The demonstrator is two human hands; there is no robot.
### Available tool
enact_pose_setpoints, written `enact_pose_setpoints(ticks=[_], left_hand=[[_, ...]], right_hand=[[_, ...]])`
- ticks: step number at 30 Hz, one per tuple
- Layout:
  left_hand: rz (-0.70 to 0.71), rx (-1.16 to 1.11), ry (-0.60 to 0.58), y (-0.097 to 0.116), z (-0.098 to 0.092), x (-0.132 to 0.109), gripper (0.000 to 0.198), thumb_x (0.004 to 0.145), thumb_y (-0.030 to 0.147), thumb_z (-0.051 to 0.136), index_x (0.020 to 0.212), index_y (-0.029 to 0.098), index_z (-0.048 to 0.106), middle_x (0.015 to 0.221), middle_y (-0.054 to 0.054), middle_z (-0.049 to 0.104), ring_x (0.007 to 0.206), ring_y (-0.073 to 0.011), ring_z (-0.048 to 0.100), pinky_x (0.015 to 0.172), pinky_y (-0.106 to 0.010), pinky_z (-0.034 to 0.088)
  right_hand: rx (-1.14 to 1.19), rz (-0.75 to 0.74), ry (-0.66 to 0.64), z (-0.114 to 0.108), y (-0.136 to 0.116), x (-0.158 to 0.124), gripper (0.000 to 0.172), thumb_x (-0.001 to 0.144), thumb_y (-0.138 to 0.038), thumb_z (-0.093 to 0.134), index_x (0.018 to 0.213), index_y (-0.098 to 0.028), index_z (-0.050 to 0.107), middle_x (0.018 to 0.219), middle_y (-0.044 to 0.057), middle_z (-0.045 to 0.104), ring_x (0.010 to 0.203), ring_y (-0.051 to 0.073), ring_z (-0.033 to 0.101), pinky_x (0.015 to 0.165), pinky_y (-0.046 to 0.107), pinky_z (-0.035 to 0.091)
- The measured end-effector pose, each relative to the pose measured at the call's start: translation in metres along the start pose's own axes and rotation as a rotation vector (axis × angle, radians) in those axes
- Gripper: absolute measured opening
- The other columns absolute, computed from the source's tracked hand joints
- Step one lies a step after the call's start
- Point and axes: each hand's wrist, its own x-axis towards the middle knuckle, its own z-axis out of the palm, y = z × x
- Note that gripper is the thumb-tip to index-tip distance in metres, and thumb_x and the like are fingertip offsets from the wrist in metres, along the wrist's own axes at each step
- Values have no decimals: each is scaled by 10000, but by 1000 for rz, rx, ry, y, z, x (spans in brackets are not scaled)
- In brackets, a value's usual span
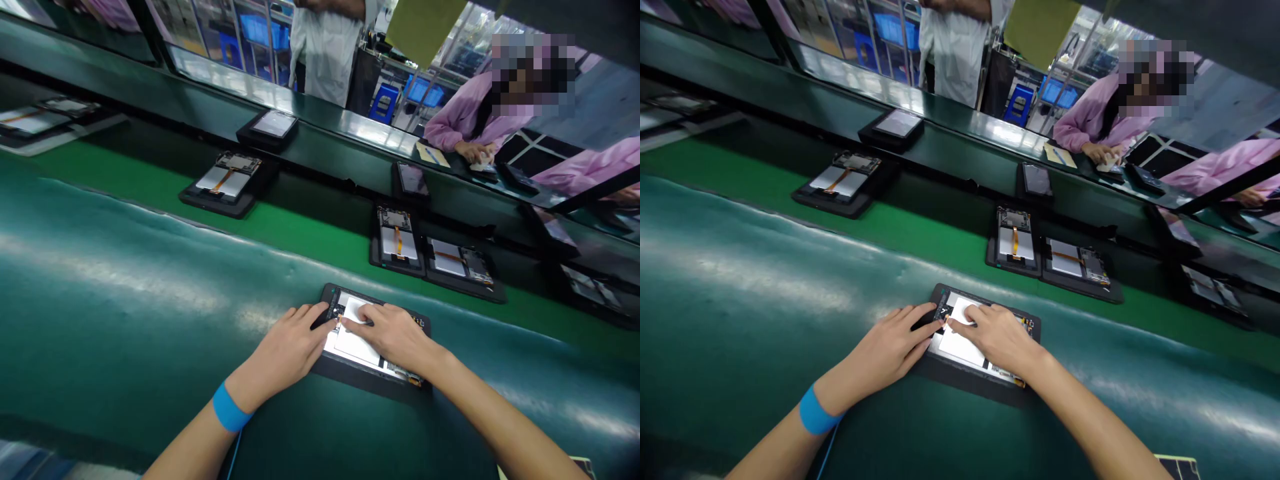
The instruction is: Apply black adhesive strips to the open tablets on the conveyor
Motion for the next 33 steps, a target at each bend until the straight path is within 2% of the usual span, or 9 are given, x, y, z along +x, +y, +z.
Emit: enact_pose_setpoints(ticks=[7, 15, 21, 25, 28, 31, 33], left_hand=[[1, 8, -19, 1, -3, 0, 396, 998, 191, 469, 1370, 242, 595, 1389, -138, 577, 1152, -309, 625, 931, -513, 561], [17, 23, -35, -3, 1, -3, 424, 987, 175, 479, 1394, 237, 579, 1402, -152, 562, 1163, -324, 612, 923, -524, 556], [11, 26, -56, 1, -3, 1, 445, 974, 144, 455, 1400, 218, 562, 1397, -168, 561, 1167, -335, 607, 909, -519, 551], [-10, 47, -93, 7, -5, 5, 470, 944, 114, 465, 1392, 216, 565, 1380, -163, 577, 1125, -325, 611, 907, -504, 541], [-15, 59, -104, 11, -6, 7, 499, 921, 84, 457, 1391, 208, 567, 1371, -165, 585, 1101, -323, 615, 894, -496, 541], [-32, 2, -76, 12, -5, 8, 480, 918, 85, 452, 1361, 198, 601, 1353, -175, 595, 1091, -338, 622, 885, -526, 544], [-80, -135, 3, 10, -5, 7, 450, 939, 119, 446, 1340, 218, 624, 1347, -165, 601, 1121, -342, 612, 904, -547, 536]], right_hand=[[7, 21, 12, 4, -8, -1, 352, 1053, -194, 435, 1387, -184, 546, 970, 66, 624, 718, 152, 551, 641, 295, 453], [63, 61, 1, -1, -9, 2, 354, 1065, -286, 434, 1379, -211, 579, 972, 62, 604, 716, 157, 553, 655, 309, 475], [191, 204, 56, -5, -13, 7, 322, 1065, -318, 435, 1287, -272, 664, 944, 38, 592, 728, 145, 566, 659, 281, 446], [288, 352, 86, -7, -14, 16, 286, 1068, -329, 427, 1127, -226, 687, 975, 44, 650, 764, 151, 619, 706, 288, 465], [316, 407, 88, -9, -14, 22, 224, 1052, -325, 461, 1068, -213, 654, 994, 44, 676, 793, 169, 643, 727, 304, 479], [337, 454, 114, -13, -14, 25, 198, 1042, -326, 469, 1042, -224, 639, 994, 41, 683, 810, 182, 657, 731, 313, 485], [379, 491, 159, -15, -14, 25, 183, 1031, -340, 490, 1064, -232, 634, 1006, 45, 682, 858, 194, 668, 747, 314, 490]])
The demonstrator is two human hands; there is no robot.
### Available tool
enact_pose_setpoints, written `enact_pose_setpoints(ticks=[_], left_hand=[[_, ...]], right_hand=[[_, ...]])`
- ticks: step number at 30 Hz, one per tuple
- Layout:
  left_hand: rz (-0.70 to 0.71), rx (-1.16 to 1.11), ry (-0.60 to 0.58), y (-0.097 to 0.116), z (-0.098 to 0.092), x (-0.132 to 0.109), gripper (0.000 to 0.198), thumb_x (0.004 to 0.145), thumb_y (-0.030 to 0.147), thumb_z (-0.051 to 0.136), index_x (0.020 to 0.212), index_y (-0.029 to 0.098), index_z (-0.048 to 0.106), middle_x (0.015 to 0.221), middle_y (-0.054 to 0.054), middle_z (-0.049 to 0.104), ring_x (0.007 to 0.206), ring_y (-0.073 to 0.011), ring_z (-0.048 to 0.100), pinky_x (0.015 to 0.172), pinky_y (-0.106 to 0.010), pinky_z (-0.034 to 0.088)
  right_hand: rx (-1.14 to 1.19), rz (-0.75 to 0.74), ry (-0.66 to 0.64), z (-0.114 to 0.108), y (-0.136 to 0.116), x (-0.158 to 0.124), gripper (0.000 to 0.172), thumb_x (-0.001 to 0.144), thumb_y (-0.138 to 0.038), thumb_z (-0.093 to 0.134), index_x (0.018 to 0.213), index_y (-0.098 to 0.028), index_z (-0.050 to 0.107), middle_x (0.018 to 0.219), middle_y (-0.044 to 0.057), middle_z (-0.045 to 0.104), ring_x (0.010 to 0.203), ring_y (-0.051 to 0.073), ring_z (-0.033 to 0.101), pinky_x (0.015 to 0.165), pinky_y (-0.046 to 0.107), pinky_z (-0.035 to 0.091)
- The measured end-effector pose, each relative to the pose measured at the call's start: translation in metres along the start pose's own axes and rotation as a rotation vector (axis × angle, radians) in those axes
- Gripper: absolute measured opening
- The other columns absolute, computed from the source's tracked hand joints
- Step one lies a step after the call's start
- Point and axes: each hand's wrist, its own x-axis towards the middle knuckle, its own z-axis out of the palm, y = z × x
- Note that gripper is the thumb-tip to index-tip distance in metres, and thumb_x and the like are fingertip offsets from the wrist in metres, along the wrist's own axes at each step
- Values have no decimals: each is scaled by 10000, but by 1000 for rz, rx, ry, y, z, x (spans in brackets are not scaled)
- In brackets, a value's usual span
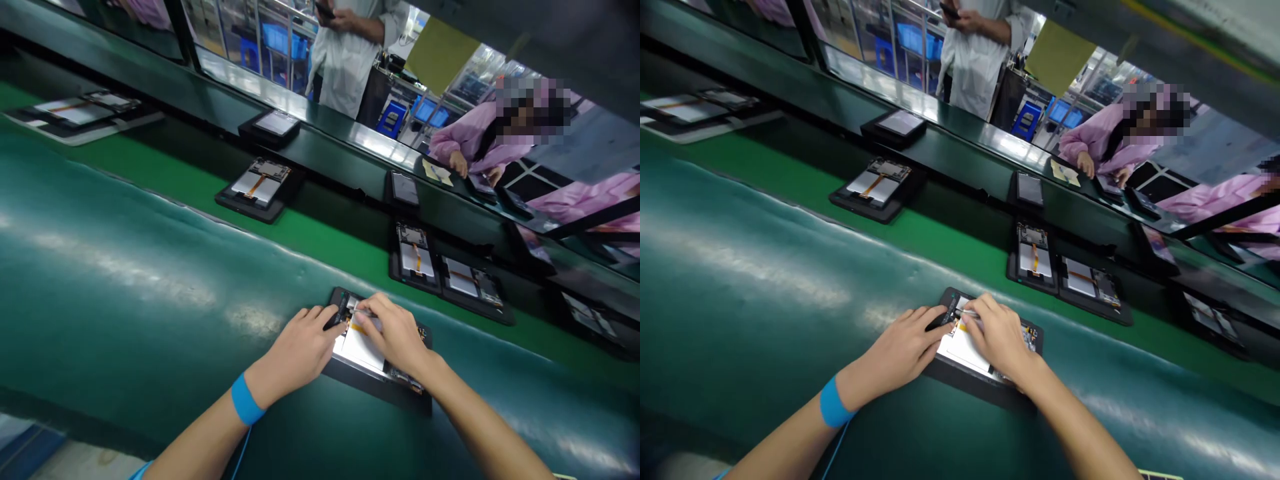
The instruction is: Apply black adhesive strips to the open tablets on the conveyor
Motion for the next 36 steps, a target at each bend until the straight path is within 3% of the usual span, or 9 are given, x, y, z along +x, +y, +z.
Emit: enact_pose_setpoints(ticks=[2, 5, 8, 11, 16, 21, 25, 30, 36], left_hand=[[-68, -278, 119, -4, -3, -2, 434, 967, 173, 455, 1362, 255, 616, 1378, -138, 591, 1195, -329, 583, 969, -537, 513], [-147, -926, 276, -10, -13, -4, 471, 977, 242, 527, 1444, 299, 550, 1424, -104, 579, 1241, -286, 574, 1022, -455, 497], [-145, -1544, 318, -13, -21, -4, 532, 953, 301, 577, 1481, 294, 512, 1405, -116, 605, 1227, -300, 600, 994, -446, 499], [-116, -1875, 309, -13, -24, -2, 595, 932, 416, 571, 1495, 242, 492, 1417, -151, 601, 1278, -350, 571, 1054, -519, 438], [-92, -2033, 313, -9, -22, 1, 701, 949, 545, 511, 1538, 179, 407, 1481, -189, 549, 1431, -392, 431, 1185, -609, 243], [-90, -2133, 354, -6, -21, 2, 746, 963, 557, 499, 1561, 139, 343, 1490, -206, 543, 1484, -355, 372, 1235, -569, 139], [-109, -2190, 361, -5, -20, 1, 746, 970, 567, 479, 1587, 186, 302, 1539, -174, 498, 1517, -331, 313, 1232, -552, 151], [-123, -2236, 396, -6, -20, 0, 673, 983, 554, 470, 1565, 232, 362, 1558, -139, 485, 1502, -326, 341, 1222, -542, 193], [-172, -2217, 429, -5, -20, 3, 632, 1000, 524, 454, 1555, 232, 375, 1535, -127, 516, 1522, -294, 310, 1247, -527, 164]], right_hand=[[81, 23, 55, -1, -2, 0, 185, 1008, -358, 537, 1105, -233, 632, 1007, 49, 678, 881, 198, 667, 760, 312, 494], [233, 44, 160, 2, -7, 2, 179, 968, -360, 605, 1072, -223, 655, 911, 36, 664, 805, 183, 639, 710, 290, 491], [377, 26, 231, 9, -17, 3, 116, 952, -319, 633, 996, -227, 689, 828, 17, 641, 741, 164, 608, 653, 267, 475], [481, -7, 243, 15, -26, 4, 92, 954, -295, 646, 975, -232, 709, 823, 13, 630, 728, 149, 601, 638, 254, 471], [572, -51, 239, 18, -37, 8, 99, 968, -278, 631, 989, -221, 708, 847, 22, 629, 750, 146, 611, 659, 258, 479], [642, -21, 186, 22, -49, 16, 123, 965, -283, 624, 1030, -231, 715, 873, 25, 618, 759, 146, 601, 632, 243, 491], [681, 13, 164, 30, -60, 22, 162, 946, -289, 647, 1088, -247, 712, 878, 20, 615, 747, 143, 585, 604, 230, 486], [750, 45, 162, 35, -69, 31, 207, 914, -295, 676, 1113, -246, 706, 920, 26, 621, 760, 144, 586, 587, 222, 489], [813, 87, 167, 36, -73, 39, 92, 884, -291, 689, 945, -228, 716, 840, 6, 591, 721, 134, 552, 583, 217, 476]])
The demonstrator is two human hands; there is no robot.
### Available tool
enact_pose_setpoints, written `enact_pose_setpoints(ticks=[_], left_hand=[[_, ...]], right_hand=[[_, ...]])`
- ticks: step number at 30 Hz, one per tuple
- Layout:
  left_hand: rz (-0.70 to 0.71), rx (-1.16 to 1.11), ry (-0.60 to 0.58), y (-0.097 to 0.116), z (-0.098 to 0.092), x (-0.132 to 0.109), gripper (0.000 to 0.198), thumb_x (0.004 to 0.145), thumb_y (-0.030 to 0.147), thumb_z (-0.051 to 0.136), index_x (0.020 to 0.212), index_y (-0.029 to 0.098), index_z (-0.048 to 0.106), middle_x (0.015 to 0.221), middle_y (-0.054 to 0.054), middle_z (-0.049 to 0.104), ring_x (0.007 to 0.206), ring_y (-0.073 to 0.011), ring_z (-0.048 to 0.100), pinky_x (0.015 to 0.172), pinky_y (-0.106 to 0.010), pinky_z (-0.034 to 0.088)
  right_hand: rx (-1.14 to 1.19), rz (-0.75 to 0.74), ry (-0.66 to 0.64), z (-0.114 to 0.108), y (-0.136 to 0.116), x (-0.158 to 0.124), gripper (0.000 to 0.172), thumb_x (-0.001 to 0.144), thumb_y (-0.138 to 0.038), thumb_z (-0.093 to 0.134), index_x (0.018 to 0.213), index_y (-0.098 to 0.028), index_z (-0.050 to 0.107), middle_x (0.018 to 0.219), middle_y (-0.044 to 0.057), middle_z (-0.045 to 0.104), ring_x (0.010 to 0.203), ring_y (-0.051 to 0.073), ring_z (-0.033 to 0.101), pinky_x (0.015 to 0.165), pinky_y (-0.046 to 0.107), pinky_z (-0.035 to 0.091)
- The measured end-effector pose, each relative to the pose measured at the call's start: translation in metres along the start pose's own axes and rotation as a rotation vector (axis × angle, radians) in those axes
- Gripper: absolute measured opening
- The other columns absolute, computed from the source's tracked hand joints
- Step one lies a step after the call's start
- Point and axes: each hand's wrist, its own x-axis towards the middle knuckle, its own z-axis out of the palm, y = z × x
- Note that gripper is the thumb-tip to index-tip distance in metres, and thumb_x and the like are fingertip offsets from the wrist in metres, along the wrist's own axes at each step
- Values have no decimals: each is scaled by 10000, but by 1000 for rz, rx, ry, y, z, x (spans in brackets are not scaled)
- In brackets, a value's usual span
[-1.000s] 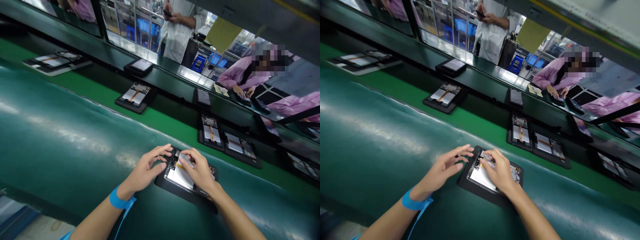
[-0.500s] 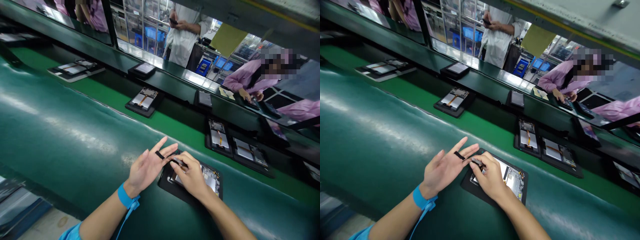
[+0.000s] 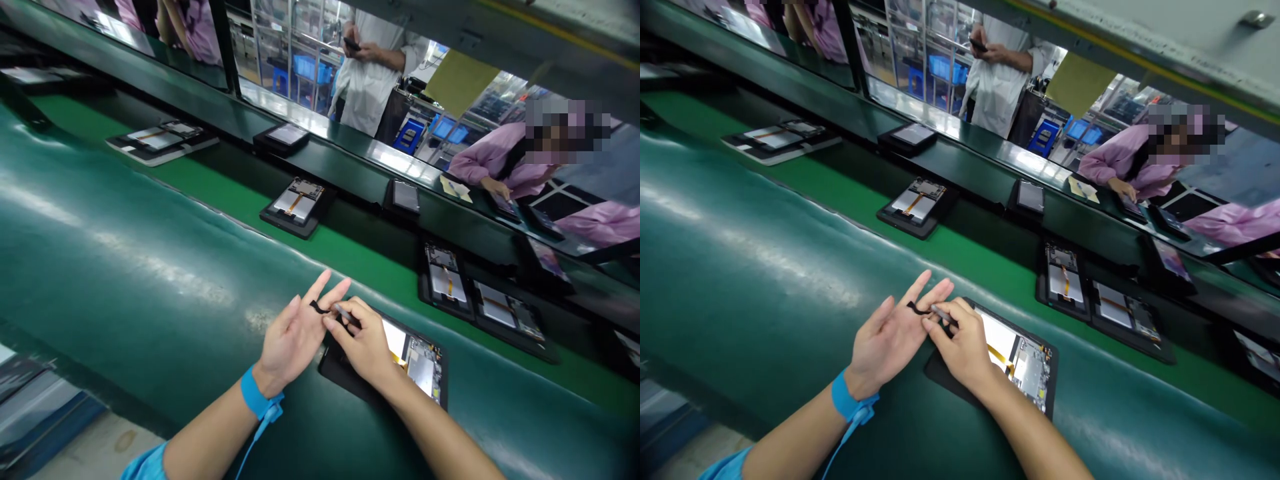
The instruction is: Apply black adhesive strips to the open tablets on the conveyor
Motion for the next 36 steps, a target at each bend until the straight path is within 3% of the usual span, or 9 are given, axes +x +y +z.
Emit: enact_pose_setpoints(ticks=[8, 12, 20, 27, 33, 36], left_hand=[[116, 220, 61, -3, 1, 2, 697, 978, 330, 552, 1603, 283, 244, 1575, -90, 474, 1542, -255, 272, 1255, -491, 192], [150, 222, 53, -2, 2, 4, 661, 988, 277, 541, 1590, 292, 270, 1580, -78, 470, 1531, -251, 300, 1259, -496, 195], [163, 201, 51, -1, -2, 3, 596, 1004, 261, 515, 1566, 311, 323, 1596, -52, 451, 1549, -238, 253, 1269, -484, 180], [141, 221, 78, -1, -2, 2, 622, 1006, 264, 523, 1580, 329, 292, 1605, -42, 437, 1563, -232, 208, 1271, -473, 189], [136, 239, 104, -4, 1, 3, 624, 1013, 291, 528, 1584, 335, 283, 1627, -51, 399, 1561, -241, 214, 1266, -471, 205], [174, 264, 117, -2, 2, 4, 667, 1017, 316, 530, 1606, 343, 219, 1633, -55, 389, 1548, -247, 256, 1260, -482, 222]], right_hand=[[115, 47, -5, 1, -4, 1, 202, 912, -392, 654, 803, -222, 662, 829, 11, 574, 768, 151, 584, 667, 247, 533], [85, 33, 10, -1, -6, 0, 247, 931, -428, 625, 797, -221, 648, 827, 10, 570, 751, 143, 569, 666, 239, 525], [128, 18, 72, 8, -2, 3, 153, 881, -369, 704, 916, -220, 701, 810, -10, 552, 680, 123, 532, 587, 227, 462], [87, -2, 94, 19, -8, 9, 172, 900, -351, 661, 796, -214, 659, 787, 2, 590, 694, 136, 554, 608, 250, 452], [86, -10, 80, 18, -8, 5, 227, 927, -385, 623, 769, -224, 607, 795, 2, 577, 708, 143, 545, 636, 255, 472], [31, -24, 95, 7, -4, 3, 247, 950, -401, 598, 779, -222, 598, 794, 0, 564, 702, 142, 529, 640, 256, 458]])
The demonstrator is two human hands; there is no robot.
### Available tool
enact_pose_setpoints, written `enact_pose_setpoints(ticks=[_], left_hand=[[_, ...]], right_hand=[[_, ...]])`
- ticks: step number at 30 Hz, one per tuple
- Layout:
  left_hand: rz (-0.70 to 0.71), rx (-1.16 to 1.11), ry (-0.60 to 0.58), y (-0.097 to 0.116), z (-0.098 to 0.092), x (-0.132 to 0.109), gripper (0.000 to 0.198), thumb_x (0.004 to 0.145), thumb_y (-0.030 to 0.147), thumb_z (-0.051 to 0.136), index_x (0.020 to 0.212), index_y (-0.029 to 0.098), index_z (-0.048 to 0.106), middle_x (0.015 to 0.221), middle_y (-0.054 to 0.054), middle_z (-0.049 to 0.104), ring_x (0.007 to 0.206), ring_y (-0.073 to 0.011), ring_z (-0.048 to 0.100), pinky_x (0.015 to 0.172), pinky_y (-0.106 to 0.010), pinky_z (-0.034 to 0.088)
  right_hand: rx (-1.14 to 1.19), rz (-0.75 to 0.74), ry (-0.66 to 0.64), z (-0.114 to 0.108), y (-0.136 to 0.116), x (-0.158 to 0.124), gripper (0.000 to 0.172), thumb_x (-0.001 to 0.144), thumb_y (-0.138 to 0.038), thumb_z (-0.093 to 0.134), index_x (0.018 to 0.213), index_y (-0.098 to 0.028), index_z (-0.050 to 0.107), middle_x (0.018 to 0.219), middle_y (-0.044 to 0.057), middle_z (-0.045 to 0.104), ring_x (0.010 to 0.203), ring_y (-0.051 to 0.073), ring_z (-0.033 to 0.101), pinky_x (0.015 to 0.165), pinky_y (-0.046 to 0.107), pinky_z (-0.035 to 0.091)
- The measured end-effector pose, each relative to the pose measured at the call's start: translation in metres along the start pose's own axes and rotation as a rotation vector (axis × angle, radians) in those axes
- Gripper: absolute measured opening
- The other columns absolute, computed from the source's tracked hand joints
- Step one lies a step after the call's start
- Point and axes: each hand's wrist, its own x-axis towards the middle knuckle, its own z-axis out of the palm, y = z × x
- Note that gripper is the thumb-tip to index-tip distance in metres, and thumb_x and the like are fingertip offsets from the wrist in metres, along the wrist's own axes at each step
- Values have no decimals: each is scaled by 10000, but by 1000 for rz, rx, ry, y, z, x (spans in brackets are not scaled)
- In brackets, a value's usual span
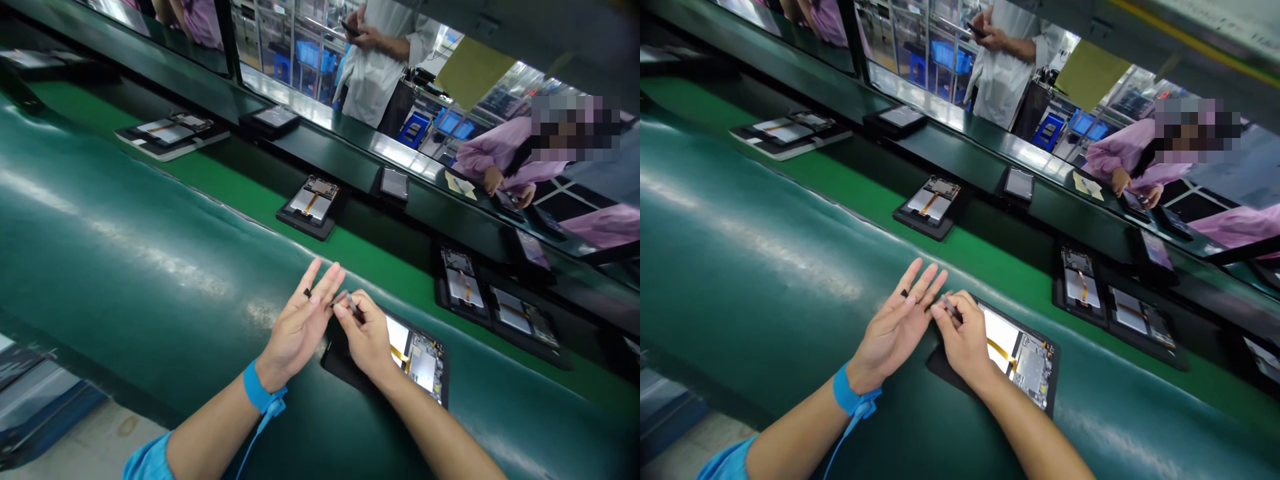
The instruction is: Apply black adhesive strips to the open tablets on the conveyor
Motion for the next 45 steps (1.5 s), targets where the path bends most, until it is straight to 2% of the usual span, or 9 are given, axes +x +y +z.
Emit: enact_pose_setpoints(ticks=[4, 9, 12, 15, 21, 34, 39, 42, 45], left_hand=[[77, 163, -21, 9, -1, -1, 698, 1022, 317, 539, 1623, 323, 183, 1488, -76, 578, 1481, -252, 401, 1256, -513, 219], [88, 744, -106, 16, -8, -3, 526, 978, 295, 607, 1492, 327, 502, 1427, -42, 629, 1433, -302, 456, 1259, -547, 189], [87, 1003, -203, 12, -17, -1, 432, 941, 305, 641, 1373, 333, 632, 1487, -16, 575, 1494, -343, 349, 1260, -606, 124], [83, 1204, -315, 5, -31, 1, 382, 955, 318, 607, 1332, 347, 663, 1518, -10, 543, 1501, -355, 331, 1248, -644, 89], [105, 1357, -445, 0, -48, 1, 307, 966, 298, 573, 1226, 347, 730, 1495, -30, 563, 1485, -367, 360, 1238, -660, 60], [117, 1305, -600, -10, -37, -2, 387, 939, 327, 652, 1321, 388, 661, 1616, -23, 408, 1540, -407, 225, 1211, -706, -55], [238, 1689, -674, -14, -37, -4, 447, 985, 385, 588, 1430, 362, 562, 1656, -62, 332, 1535, -407, 239, 1205, -731, 69], [306, 1954, -742, -12, -35, -5, 448, 1012, 405, 538, 1457, 347, 530, 1668, -90, 297, 1523, -412, 272, 1186, -719, 198], [345, 2009, -760, -12, -34, -5, 417, 1019, 436, 518, 1425, 349, 559, 1657, -97, 320, 1511, -422, 295, 1164, -721, 250]], right_hand=[[-145, -27, -128, -39, 3, 8, 269, 965, -414, 588, 784, -216, 583, 774, -3, 557, 702, 145, 520, 650, 263, 431], [-425, -5, -539, -94, 1, 26, 252, 1005, -369, 528, 825, -208, 601, 813, 12, 601, 739, 155, 550, 683, 277, 416], [-564, -17, -746, -106, 1, 33, 201, 1004, -319, 531, 866, -213, 632, 853, 20, 632, 784, 166, 574, 730, 293, 428], [-612, -53, -826, -103, 3, 37, 145, 973, -246, 563, 860, -227, 652, 903, 22, 650, 787, 166, 579, 714, 288, 422], [-726, -123, -891, -94, 5, 43, 97, 924, -179, 608, 868, -243, 655, 924, 10, 634, 689, 141, 531, 606, 263, 346], [-873, -154, -906, -87, 4, 45, 112, 947, -167, 587, 869, -221, 646, 915, 12, 637, 620, 123, 465, 559, 278, 260], [-969, -147, -900, -85, 4, 41, 88, 974, -209, 587, 937, -208, 667, 977, 28, 667, 676, 132, 538, 571, 276, 271], [-993, -52, -785, -89, 11, 40, 112, 963, -323, 658, 1003, -218, 662, 1008, 27, 689, 778, 163, 608, 601, 274, 306], [-999, 71, -533, -98, 21, 38, 227, 931, -391, 710, 1082, -235, 642, 1065, 23, 705, 865, 192, 647, 653, 276, 352]])
